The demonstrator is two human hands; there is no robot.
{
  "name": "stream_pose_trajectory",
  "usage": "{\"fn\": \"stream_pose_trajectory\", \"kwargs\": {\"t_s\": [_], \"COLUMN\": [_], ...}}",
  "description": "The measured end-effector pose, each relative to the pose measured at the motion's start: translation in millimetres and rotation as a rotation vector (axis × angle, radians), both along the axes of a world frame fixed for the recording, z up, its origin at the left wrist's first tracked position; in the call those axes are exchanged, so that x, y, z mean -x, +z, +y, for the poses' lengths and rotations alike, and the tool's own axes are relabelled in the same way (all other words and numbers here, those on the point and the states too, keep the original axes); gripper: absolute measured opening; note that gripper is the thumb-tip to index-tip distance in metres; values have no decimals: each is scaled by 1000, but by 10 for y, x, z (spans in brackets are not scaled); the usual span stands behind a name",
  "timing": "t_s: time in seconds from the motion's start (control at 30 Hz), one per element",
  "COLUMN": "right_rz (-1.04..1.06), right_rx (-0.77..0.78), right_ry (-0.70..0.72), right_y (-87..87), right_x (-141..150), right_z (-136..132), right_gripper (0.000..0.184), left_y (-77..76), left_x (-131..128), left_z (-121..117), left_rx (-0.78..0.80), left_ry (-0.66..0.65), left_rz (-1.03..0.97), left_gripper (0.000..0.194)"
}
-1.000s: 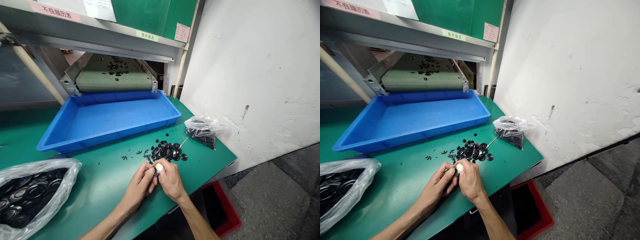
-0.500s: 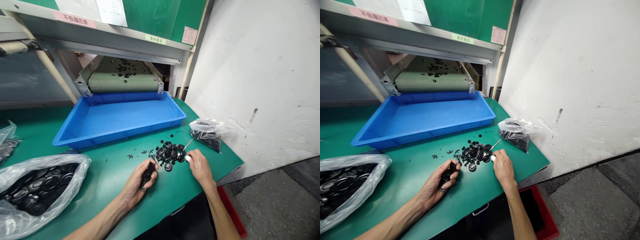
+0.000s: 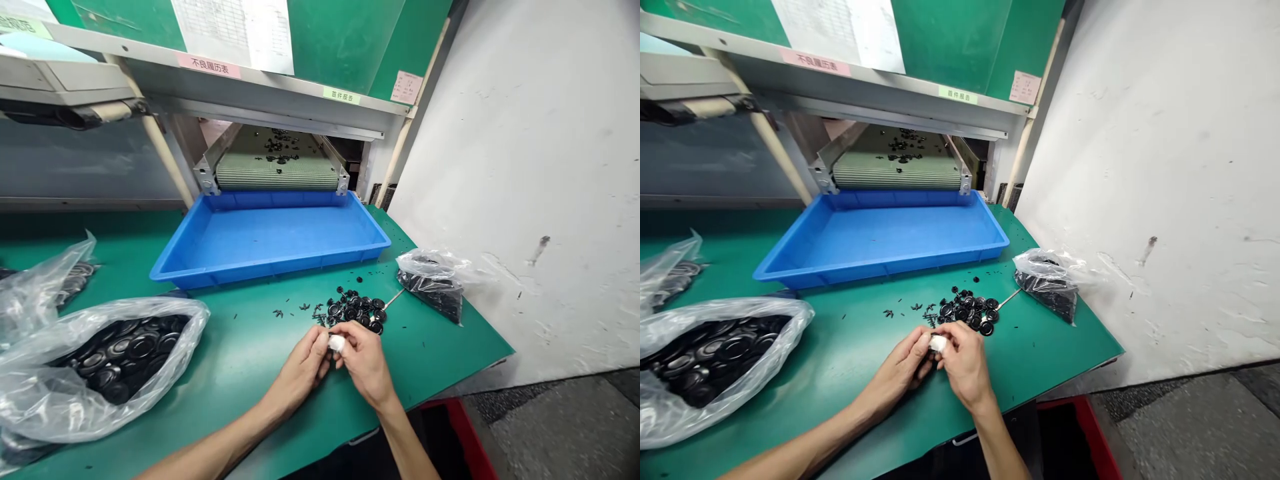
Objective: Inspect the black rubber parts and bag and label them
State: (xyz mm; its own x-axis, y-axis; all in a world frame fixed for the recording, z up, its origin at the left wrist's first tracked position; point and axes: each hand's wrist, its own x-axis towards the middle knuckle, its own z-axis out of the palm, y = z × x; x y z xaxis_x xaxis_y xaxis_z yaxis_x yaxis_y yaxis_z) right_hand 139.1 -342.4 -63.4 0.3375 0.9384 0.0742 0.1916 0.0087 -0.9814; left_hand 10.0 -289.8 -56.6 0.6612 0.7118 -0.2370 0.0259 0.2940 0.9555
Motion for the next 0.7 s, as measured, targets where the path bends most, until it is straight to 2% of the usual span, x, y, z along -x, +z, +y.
{"fn": "stream_pose_trajectory", "kwargs": {"t_s": [0.13,0.23,0.37,0.53,0.6,0.7], "right_rz": [-218,-380,-431,-356,-360,-418], "right_rx": [-47,-56,-62,29,69,81], "right_ry": [140,212,140,-16,-23,63], "right_y": [147,232,208,135,143,210], "right_x": [7,-98,-106,17,27,-71], "right_z": [63,50,68,208,250,235], "right_gripper": [35,34,28,20,21,24], "left_y": [-14,1,25,24,16,-2], "left_x": [30,46,62,58,50,42], "left_z": [53,124,158,119,103,98], "left_rx": [-83,-77,-57,-51,-62,-33], "left_ry": [4,-76,-138,-66,-50,-32], "left_rz": [43,94,124,89,85,62], "left_gripper": [41,42,42,40,40,37]}}
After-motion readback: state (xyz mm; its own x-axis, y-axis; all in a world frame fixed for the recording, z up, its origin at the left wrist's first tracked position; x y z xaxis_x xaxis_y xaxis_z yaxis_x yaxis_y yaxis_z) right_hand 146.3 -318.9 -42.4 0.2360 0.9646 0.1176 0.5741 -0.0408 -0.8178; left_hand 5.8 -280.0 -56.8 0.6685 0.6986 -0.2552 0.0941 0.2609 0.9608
